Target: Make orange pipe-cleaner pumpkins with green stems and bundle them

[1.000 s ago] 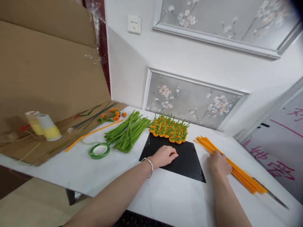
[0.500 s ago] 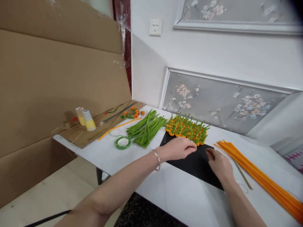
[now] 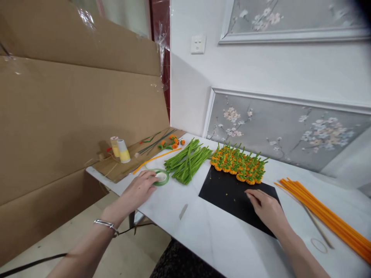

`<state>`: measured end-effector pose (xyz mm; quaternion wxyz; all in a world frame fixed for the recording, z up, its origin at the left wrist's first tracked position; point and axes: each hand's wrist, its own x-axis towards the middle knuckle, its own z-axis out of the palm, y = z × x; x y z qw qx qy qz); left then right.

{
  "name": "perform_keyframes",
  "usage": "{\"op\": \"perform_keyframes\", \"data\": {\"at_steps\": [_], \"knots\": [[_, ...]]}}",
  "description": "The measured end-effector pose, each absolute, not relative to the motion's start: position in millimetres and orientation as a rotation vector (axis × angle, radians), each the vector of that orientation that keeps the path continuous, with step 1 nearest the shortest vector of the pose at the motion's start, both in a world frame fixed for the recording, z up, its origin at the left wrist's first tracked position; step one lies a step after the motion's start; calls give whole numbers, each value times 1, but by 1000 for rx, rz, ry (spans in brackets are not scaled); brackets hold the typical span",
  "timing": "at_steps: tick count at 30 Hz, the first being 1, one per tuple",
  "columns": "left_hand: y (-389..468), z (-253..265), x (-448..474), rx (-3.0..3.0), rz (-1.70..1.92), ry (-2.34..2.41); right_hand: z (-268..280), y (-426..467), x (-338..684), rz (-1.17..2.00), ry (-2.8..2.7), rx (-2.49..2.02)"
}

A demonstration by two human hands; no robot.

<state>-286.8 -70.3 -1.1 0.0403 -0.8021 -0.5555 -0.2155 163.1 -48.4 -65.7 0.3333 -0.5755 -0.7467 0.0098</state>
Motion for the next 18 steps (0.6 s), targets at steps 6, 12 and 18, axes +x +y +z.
{"op": "perform_keyframes", "data": {"at_steps": [6,12,18], "knots": [[-70,-19,-283,-2494,-752,-1781,-72,-47,171,48,-1925,-1468],[-96,-11,-253,-2446,-974,-1787,-43,-61,148,209,-1886,-1443],[-128,5,-182,-2413,-1304,-1671,7,-98,64,1384,-1428,-1214]]}}
